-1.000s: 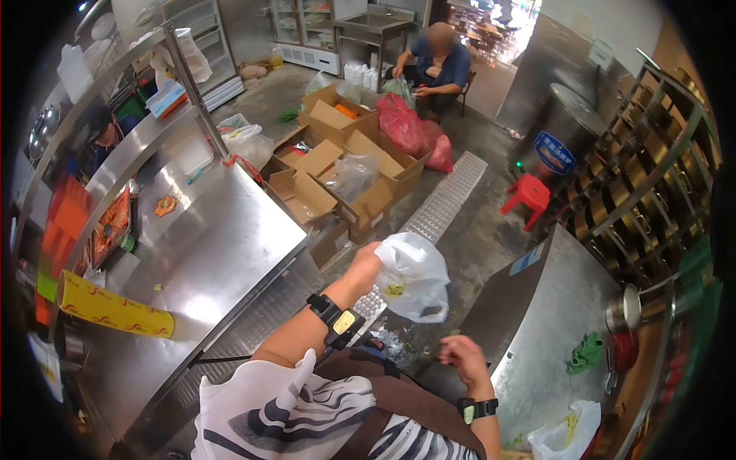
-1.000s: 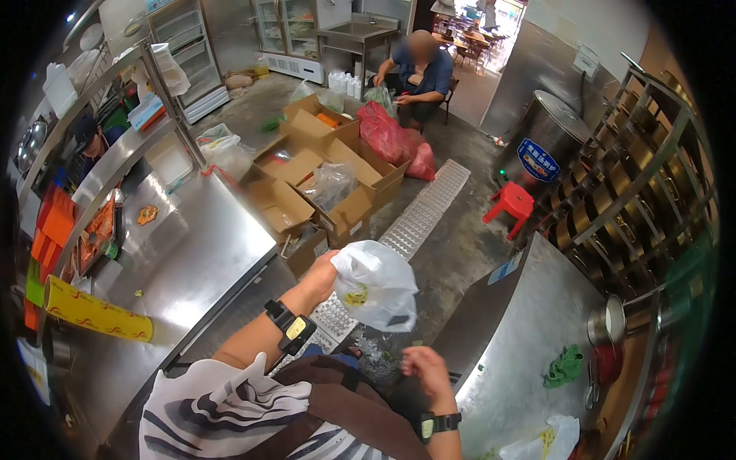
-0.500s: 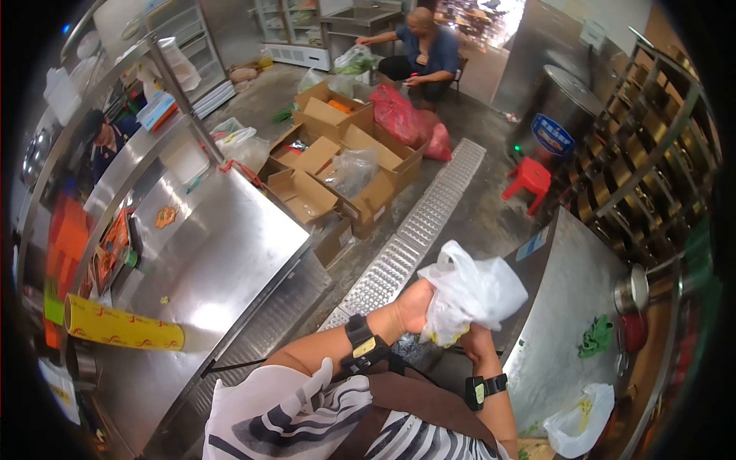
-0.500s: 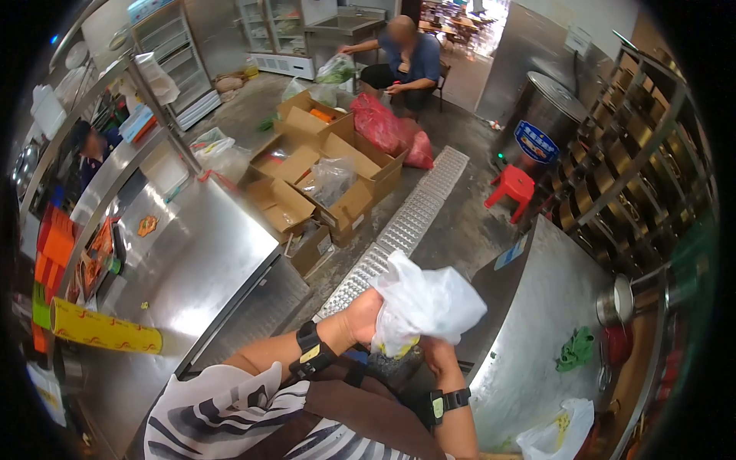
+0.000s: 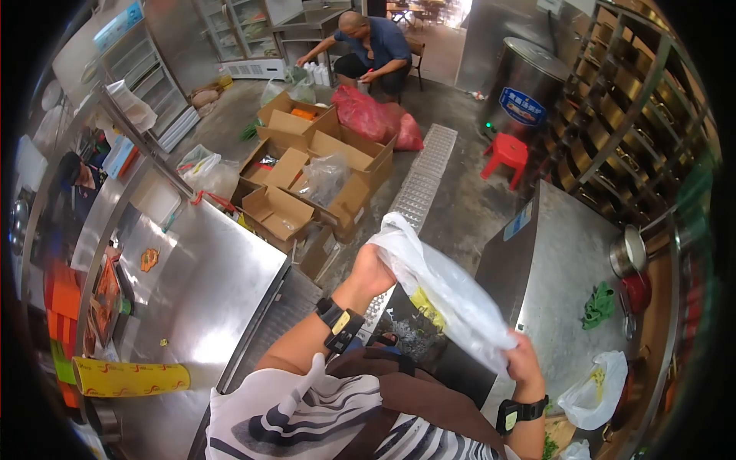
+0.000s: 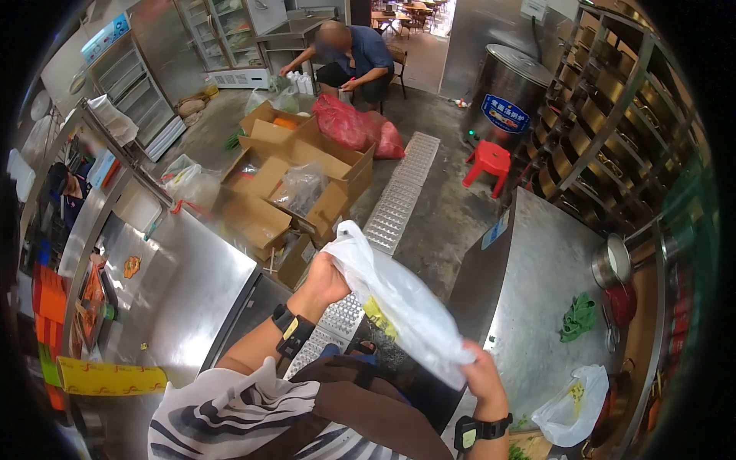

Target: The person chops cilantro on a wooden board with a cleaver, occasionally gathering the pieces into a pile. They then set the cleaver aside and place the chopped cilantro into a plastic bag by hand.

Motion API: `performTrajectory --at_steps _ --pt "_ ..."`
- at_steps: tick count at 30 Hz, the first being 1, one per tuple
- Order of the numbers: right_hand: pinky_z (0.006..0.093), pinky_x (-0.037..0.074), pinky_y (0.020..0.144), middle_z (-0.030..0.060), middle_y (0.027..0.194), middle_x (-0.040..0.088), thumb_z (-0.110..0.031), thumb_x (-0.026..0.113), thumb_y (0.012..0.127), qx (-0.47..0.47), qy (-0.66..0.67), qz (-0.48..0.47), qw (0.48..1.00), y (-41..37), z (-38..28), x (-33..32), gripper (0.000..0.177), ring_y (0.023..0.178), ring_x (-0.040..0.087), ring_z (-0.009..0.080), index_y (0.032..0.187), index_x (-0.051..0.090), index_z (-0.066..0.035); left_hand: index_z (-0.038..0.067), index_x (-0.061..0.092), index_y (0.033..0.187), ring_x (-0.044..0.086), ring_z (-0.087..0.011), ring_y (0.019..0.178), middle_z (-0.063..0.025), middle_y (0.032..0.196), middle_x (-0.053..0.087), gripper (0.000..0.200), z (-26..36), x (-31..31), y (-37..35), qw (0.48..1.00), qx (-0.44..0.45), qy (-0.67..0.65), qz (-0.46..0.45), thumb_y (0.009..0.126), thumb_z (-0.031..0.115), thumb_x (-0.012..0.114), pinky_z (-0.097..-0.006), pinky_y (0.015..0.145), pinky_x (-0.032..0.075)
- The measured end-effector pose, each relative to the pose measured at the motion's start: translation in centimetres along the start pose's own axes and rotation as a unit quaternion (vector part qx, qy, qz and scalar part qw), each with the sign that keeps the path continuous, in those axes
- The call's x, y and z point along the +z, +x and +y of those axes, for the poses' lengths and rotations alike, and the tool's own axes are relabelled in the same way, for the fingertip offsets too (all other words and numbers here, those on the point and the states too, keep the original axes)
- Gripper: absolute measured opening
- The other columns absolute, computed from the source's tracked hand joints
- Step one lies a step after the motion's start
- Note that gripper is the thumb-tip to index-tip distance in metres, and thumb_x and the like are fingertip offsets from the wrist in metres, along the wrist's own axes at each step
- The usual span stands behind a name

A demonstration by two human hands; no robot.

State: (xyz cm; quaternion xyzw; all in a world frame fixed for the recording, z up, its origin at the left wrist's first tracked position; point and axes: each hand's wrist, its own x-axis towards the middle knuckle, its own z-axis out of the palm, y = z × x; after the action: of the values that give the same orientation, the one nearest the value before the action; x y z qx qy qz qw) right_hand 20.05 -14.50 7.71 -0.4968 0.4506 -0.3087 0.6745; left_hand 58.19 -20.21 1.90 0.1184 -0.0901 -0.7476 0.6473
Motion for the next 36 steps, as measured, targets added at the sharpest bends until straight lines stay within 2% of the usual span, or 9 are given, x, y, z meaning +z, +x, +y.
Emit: performTrajectory --at_steps 5,9,10,11,17,20,23,30,36 --pt "0.0364 0.052 0.093 0.0159 0.121 0.064 -0.028 0.060 0.090 -0.090 0.138 -0.105 0.981 -5.5 -1.4 -0.2 0.053 0.107 0.064 0.0221 0.130 0.053 0.006 0.000 0.058 0.127 0.062 -0.0306 0.116 -0.0167 0.124 0.065 0.038 -2.1 0.2 1.6 0.992 -0.105 0.039 0.063 0.099 0.022 0.044 -0.0456 0.105 0.046" --pt "0.0404 0.054 0.094 0.0134 0.118 0.066 -0.037 0.053 0.095 -0.279 0.059 0.319 0.904 -3.2 0.9 -2.4 0.048 0.107 0.064 0.0253 0.122 0.058 0.002 -0.002 0.056 0.131 0.061 -0.0310 0.117 -0.0192 0.126 0.064 0.043 -4.9 -0.3 0.2 0.935 -0.300 0.156 0.105 0.098 0.024 0.046 -0.0465 0.105 0.046" --pt "0.0397 0.054 0.092 0.0143 0.122 0.064 -0.029 0.050 0.097 -0.125 0.335 0.167 0.919 -2.3 2.6 -5.8 0.038 0.109 0.063 0.0256 0.119 0.061 0.001 -0.002 0.056 0.131 0.061 -0.0310 0.117 -0.0192 0.126 0.064 0.043 -5.1 -0.4 -0.2 0.932 -0.311 0.158 0.102 0.098 0.024 0.046 -0.0465 0.105 0.046" --pt "0.0407 0.053 0.091 0.0155 0.117 0.065 -0.030 0.051 0.096 -0.058 0.082 0.212 0.972 -1.7 1.5 -5.0 0.038 0.106 0.064 0.0285 0.116 0.062 0.001 -0.003 0.055 0.132 0.062 -0.0311 0.117 -0.0194 0.127 0.063 0.043 -5.0 -0.1 -0.5 0.932 -0.311 0.164 0.089 0.098 0.024 0.046 -0.0456 0.105 0.047" --pt "0.0383 0.054 0.085 0.0146 0.114 0.066 -0.036 0.070 0.088 -0.259 0.251 0.054 0.931 -4.7 -5.6 1.5 0.037 0.098 0.066 0.0234 0.102 0.065 -0.002 -0.004 0.055 0.130 0.063 -0.0350 0.114 -0.0206 0.125 0.063 0.048 -1.5 2.1 2.2 0.962 -0.240 -0.105 -0.077 0.099 0.032 0.047 -0.0466 0.102 0.049" --pt "0.0346 0.056 0.083 0.0159 0.097 0.072 -0.023 0.071 0.084 0.134 -0.137 0.090 0.977 -2.4 -4.1 -0.1 0.040 0.091 0.070 0.0236 0.107 0.066 0.010 -0.003 0.057 0.127 0.064 -0.0351 0.110 -0.0207 0.123 0.064 0.049 -1.9 1.8 5.1 0.943 -0.285 -0.074 -0.153 0.098 0.034 0.048 -0.0466 0.098 0.051" --pt "0.0325 0.055 0.076 0.0138 0.105 0.071 -0.021 0.066 0.090 -0.112 0.172 0.263 0.943 -3.6 -3.0 -0.2 0.038 0.085 0.069 0.0197 0.112 0.063 0.009 -0.004 0.054 0.130 0.063 -0.0351 0.113 -0.0201 0.126 0.063 0.048 -2.8 0.5 7.2 0.932 -0.322 -0.070 -0.151 0.097 0.031 0.047 -0.0471 0.101 0.049" --pt "0.0307 0.051 0.085 0.0088 0.111 0.066 -0.021 0.055 0.100 -0.029 0.235 0.501 0.833 -2.9 1.6 -4.0 0.035 0.098 0.063 0.0165 0.125 0.059 0.004 0.005 0.039 0.147 0.049 -0.0260 0.130 -0.0111 0.145 0.047 0.068 -8.0 -0.7 8.3 0.943 -0.289 0.164 -0.013 0.086 0.011 0.067 -0.0421 0.109 0.041" --pt "0.0349 0.044 0.099 0.0203 0.115 0.067 -0.033 0.055 0.100 0.071 -0.104 0.687 0.716 -7.1 7.1 -4.6 0.046 0.108 0.060 0.0282 0.117 0.063 0.008 0.006 0.040 0.142 0.051 -0.0238 0.121 -0.0107 0.131 0.053 0.069 -14.1 1.0 9.8 0.750 -0.167 0.632 -0.095 0.080 0.004 0.071 -0.0389 0.097 0.048"
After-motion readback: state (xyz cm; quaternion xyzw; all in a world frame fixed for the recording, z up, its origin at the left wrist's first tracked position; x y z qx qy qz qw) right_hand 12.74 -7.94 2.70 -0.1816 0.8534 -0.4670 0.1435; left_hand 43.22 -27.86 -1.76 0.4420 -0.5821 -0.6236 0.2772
